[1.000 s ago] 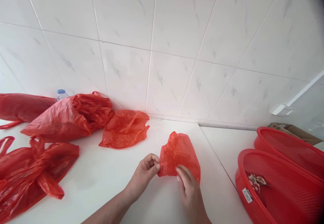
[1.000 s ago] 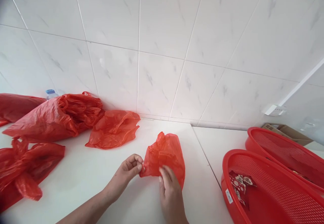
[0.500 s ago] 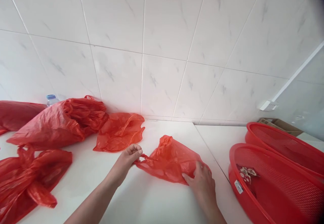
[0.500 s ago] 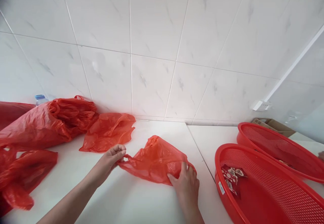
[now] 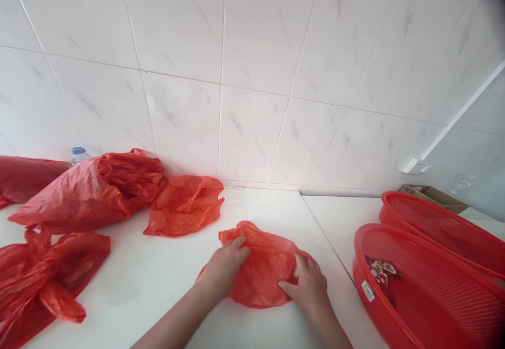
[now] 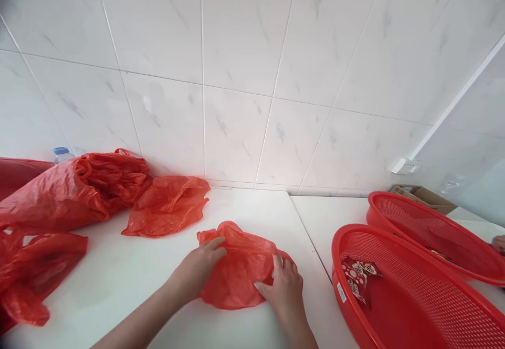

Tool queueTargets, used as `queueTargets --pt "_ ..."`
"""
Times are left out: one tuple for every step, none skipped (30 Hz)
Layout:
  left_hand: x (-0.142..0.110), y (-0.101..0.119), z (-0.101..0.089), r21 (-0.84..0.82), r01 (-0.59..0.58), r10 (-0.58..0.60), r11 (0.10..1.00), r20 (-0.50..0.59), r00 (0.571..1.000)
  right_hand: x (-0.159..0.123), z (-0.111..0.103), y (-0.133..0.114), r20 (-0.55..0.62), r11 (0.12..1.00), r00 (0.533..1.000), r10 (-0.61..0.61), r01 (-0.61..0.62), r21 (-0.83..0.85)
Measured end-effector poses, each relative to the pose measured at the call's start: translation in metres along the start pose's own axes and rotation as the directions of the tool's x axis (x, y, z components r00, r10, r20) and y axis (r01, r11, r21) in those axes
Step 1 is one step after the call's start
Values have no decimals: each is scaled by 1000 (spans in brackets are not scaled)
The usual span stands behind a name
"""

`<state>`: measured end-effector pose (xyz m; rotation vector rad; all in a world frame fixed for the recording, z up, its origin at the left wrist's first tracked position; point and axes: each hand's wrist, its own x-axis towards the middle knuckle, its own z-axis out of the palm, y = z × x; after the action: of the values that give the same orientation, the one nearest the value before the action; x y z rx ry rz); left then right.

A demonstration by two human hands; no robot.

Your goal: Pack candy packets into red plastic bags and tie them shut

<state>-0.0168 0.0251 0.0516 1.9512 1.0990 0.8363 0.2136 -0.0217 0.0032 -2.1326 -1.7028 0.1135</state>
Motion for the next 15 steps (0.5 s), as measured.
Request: queueTargets --pt "4 -11 -6 -43 46 -47 998 -24 999 1 0 6 9 1000 1000 -11 11 16" --pt "7 -20 -11 -97 90 -94 991 -42 995 3 0 12 23 999 1000 -17 16 34" --pt "8 -27 -16 -160 134 -144 978 -53 988 4 1 17 37 998 999 -23 21 55" --pt "8 -32 -19 -230 172 -189 958 -56 980 6 1 21 46 996 998 -31 27 81" --pt "7 -34 -21 -303 203 -227 931 -48 973 7 2 25 49 993 998 -42 36 114" --pt "5 -36 -22 -376 226 -256 899 -33 966 8 3 27 48 988 997 -53 46 150" --pt "4 -36 -22 -445 241 -276 862 -16 961 10 3 29 44 981 997 -65 56 185" --pt "3 -36 -21 -508 247 -287 825 0 958 11 3 30 34 975 997 -74 65 214" --pt "2 -36 -20 -563 246 -290 789 13 957 11 2 30 17 969 996 -88 81 234" --pt "1 -35 -19 -611 241 -289 754 21 957 11 -1 29 -14 965 994 -104 104 241" --pt "1 -35 -18 -653 232 -286 721 24 958 9 -4 28 -61 962 990 -124 135 239" --pt "1 -35 -17 -689 223 -284 689 26 958 5 -9 25 -127 958 980 -150 176 225" --pt "2 -35 -16 -721 214 -283 659 26 959 0 -16 23 -206 953 962 -181 223 204" --pt "2 -36 -15 -747 207 -285 631 25 958 -6 -23 20 -291 946 933 -212 271 178" --pt "2 -37 -14 -769 204 -288 606 28 957 -14 -31 18 -371 940 900 -228 303 158"
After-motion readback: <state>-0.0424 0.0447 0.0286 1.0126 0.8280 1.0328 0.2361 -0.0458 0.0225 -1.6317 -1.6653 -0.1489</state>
